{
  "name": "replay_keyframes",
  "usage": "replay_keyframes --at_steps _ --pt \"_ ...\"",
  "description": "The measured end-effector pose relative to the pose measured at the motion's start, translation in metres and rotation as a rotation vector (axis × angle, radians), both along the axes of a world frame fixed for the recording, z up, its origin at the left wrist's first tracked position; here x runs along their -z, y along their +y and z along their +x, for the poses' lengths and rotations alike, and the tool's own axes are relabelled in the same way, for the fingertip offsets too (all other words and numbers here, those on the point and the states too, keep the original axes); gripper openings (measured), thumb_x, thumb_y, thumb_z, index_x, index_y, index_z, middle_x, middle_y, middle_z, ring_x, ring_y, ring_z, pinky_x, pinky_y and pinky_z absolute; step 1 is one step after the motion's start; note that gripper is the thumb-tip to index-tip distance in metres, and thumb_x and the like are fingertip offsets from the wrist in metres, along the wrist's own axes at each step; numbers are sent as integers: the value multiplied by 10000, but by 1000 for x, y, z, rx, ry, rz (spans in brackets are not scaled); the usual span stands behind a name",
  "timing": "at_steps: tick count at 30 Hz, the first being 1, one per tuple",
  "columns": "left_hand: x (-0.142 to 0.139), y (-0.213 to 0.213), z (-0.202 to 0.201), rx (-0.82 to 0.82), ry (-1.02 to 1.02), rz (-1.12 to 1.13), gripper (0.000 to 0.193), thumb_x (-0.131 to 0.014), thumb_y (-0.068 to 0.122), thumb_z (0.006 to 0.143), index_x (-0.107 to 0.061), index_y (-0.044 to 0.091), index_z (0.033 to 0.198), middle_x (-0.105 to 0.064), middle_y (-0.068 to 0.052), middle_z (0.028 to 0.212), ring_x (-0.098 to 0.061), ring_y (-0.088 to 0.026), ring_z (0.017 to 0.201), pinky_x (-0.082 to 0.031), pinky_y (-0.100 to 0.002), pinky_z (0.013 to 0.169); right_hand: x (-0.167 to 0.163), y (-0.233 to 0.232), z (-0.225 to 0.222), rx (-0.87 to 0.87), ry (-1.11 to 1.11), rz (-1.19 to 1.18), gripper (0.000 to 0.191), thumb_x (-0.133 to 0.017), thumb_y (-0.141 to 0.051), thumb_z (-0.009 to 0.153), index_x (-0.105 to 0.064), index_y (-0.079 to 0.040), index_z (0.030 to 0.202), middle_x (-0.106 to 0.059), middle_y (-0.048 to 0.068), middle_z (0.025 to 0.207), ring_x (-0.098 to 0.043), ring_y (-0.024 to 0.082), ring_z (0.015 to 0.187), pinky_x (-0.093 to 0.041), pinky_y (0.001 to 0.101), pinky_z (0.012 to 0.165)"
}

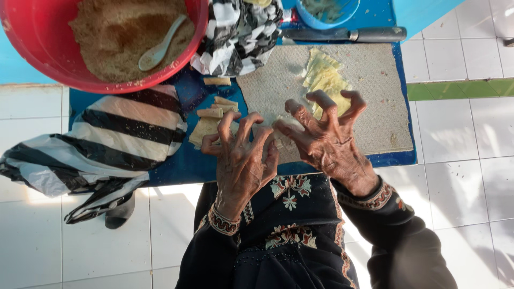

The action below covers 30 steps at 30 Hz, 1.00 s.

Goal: The person folds thin pastry wrappers around a spoonful of brown filling, pinching the edges closed by hand and placing each finished parcel on a mat beside the work area. They repeatedly take a wrapper, add filling from a red bowl, fold it into a triangle, and stack it with the others.

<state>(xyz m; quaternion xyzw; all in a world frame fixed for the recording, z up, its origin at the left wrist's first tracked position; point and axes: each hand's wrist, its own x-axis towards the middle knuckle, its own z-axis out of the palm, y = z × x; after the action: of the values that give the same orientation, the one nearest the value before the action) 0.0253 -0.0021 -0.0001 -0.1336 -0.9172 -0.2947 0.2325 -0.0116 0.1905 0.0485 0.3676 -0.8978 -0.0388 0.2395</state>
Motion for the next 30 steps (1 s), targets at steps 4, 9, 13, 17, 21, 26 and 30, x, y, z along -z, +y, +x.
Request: replay_keyframes --at_steps 4,9,13,17,21,26,30 --pt "-2 -2 0 5 -4 18 239 -789 204 797 -681 172 1008 -599 24 1273 -409 -297 1355 -206 -540 1033 6 10 -14 -32 29 -28 237 -825 -243 866 -759 -321 1081 -578 -79 1333 -417 258 1324 -235 611 1068" --pt "-5 -2 -1 0 -10 27 243 -785 198 787 -670 168 999 -600 11 1254 -414 -299 1342 -208 -542 1019 7 29 -18 76 -140 -271 280 -859 -136 798 -737 -240 1027 -612 -63 1270 -388 297 1315 -232 535 1050" --pt "-3 -2 1 19 -24 33 239 -779 196 800 -669 147 1006 -600 -2 1264 -414 -302 1344 -210 -547 1036 15 24 -9 30 -269 -371 264 -840 -82 810 -750 -235 1006 -635 -103 1244 -396 259 1268 -227 488 1006" --pt "-1 -1 -2 25 -20 26 239 -784 207 798 -677 131 998 -601 -18 1277 -411 -312 1337 -213 -559 1057 19 13 0 6 -280 -313 340 -801 -98 758 -770 -228 1070 -602 -25 1247 -389 312 1258 -230 516 991" --pt "1 -1 -2 35 -38 54 242 -788 199 795 -684 125 1000 -601 -23 1273 -411 -318 1338 -218 -557 1049 14 11 11 31 -21 -111 329 -815 -180 855 -788 -280 1167 -582 -33 1309 -391 295 1292 -246 551 1045" --pt "1 -2 -2 35 -20 64 256 -793 189 779 -688 125 1003 -603 -15 1255 -413 -317 1334 -218 -559 1038 0 24 18 130 -22 -61 348 -790 -102 802 -776 -322 1072 -575 -83 1312 -401 286 1299 -256 558 1053" --pt "-3 1 -1 22 -16 61 222 -789 176 782 -676 131 968 -605 -14 1261 -416 -320 1332 -228 -552 1049 -2 22 15 98 -144 -175 407 -738 -81 713 -785 -309 1047 -562 -40 1286 -396 337 1284 -257 558 1022"
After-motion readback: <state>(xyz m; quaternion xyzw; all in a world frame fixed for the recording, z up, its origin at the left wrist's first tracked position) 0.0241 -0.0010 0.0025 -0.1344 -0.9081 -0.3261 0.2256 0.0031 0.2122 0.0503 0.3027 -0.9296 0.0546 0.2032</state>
